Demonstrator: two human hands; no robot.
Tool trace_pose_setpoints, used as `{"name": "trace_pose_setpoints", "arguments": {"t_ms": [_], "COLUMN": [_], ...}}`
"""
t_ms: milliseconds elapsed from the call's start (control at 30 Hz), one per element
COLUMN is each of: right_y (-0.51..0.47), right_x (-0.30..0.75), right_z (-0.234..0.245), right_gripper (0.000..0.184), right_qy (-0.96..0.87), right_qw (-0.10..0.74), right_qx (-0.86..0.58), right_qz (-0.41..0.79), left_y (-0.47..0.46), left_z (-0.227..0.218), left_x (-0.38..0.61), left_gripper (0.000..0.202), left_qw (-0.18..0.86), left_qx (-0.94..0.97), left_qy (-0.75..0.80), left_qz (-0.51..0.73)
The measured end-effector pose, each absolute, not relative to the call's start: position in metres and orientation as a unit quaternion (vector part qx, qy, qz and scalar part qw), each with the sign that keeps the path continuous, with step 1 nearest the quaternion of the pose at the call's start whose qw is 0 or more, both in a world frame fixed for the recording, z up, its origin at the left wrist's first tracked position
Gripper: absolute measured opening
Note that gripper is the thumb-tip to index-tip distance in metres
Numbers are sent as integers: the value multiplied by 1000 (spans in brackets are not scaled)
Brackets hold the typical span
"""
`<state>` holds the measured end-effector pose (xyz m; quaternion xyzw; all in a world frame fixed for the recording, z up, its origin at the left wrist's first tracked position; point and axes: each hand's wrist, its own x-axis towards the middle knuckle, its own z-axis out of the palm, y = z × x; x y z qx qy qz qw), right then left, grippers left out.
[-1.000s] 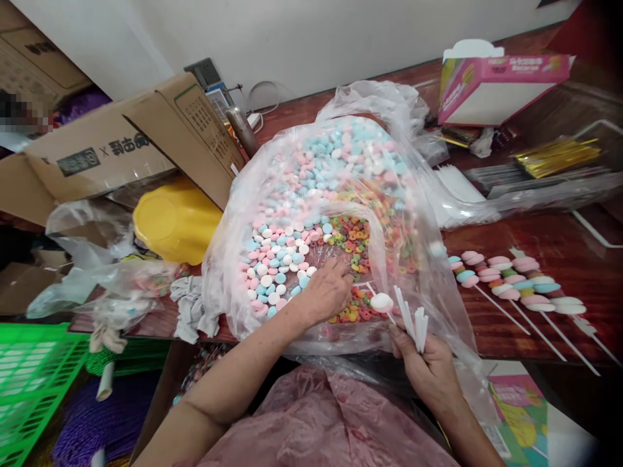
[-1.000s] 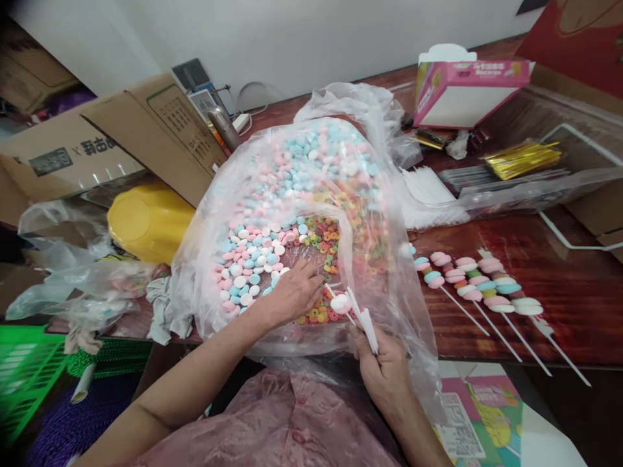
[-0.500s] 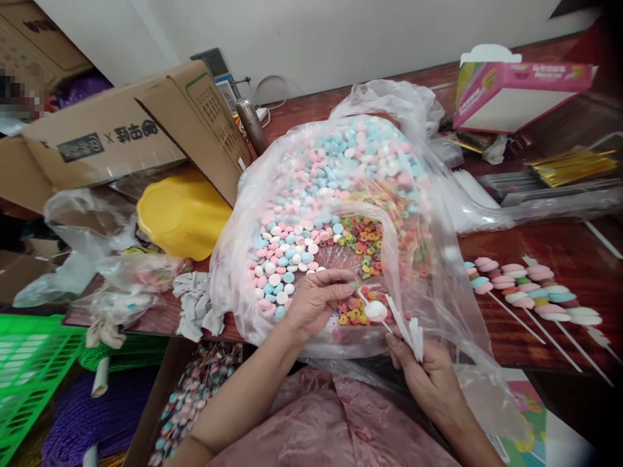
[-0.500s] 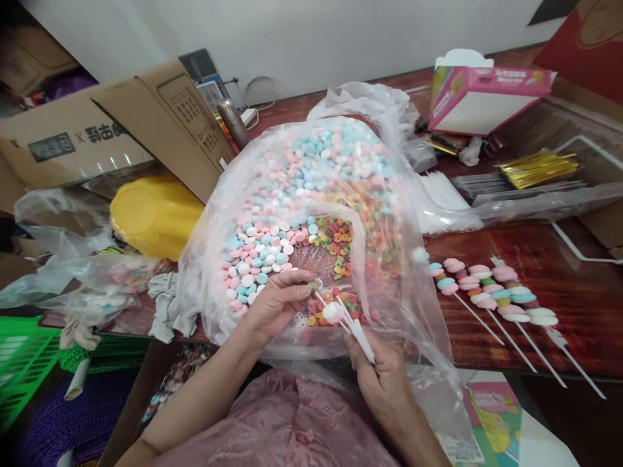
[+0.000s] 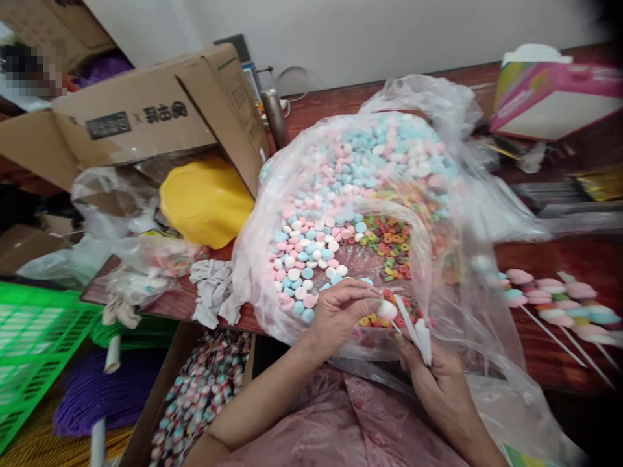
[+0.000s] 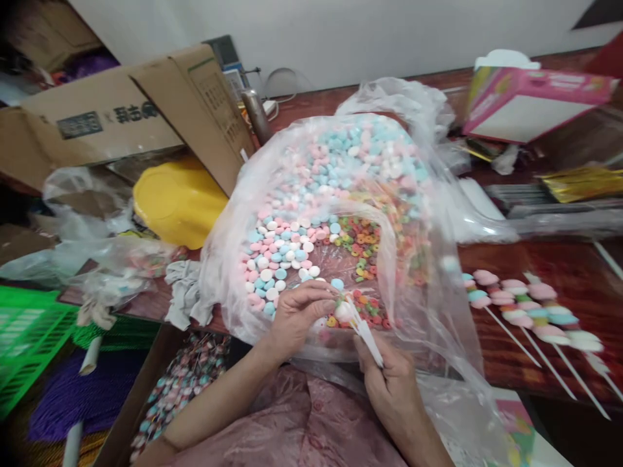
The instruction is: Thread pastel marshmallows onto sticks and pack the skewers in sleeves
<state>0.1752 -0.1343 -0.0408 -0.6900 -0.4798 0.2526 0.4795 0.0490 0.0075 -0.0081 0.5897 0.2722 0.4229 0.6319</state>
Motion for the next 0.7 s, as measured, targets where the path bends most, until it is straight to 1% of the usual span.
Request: {"name": "trace_pose_setpoints", "arguments": {"t_ms": [100, 233, 367, 433, 467, 533, 600, 633, 700], "right_y": [-134, -133, -137, -140, -143, -147, -149, -150, -149], "right_x": [175, 173, 174, 180, 185, 196, 204, 206, 207], "right_z": [-46, -55, -61, -63, -64, -66, -67, -68, -67], "right_gripper": [33, 32, 27, 24, 24, 24, 26, 27, 26], "right_qy": [-484, -491, -455, -425, -410, -384, -369, -372, -396], "right_qw": [482, 490, 506, 517, 520, 522, 519, 518, 514], "right_qx": [-690, -680, -694, -704, -709, -726, -740, -741, -731], "right_qz": [240, 238, 236, 239, 240, 233, 216, 210, 209], "left_y": [2, -7, -1, 15, 26, 49, 69, 75, 83], "left_z": [-9, -8, -5, -2, -1, 3, 6, 7, 8], "left_x": [48, 50, 42, 27, 17, -5, -25, -33, -41], "left_gripper": [14, 14, 17, 18, 17, 16, 14, 15, 17], "left_qw": [631, 556, 543, 513, 477, 341, 174, 116, 56], "left_qx": [583, 672, 712, 737, 753, 798, 849, 866, 888], "left_qy": [276, 225, 227, 248, 273, 366, 447, 460, 453], "left_qz": [431, 435, 382, 364, 362, 337, 222, 158, 58]}}
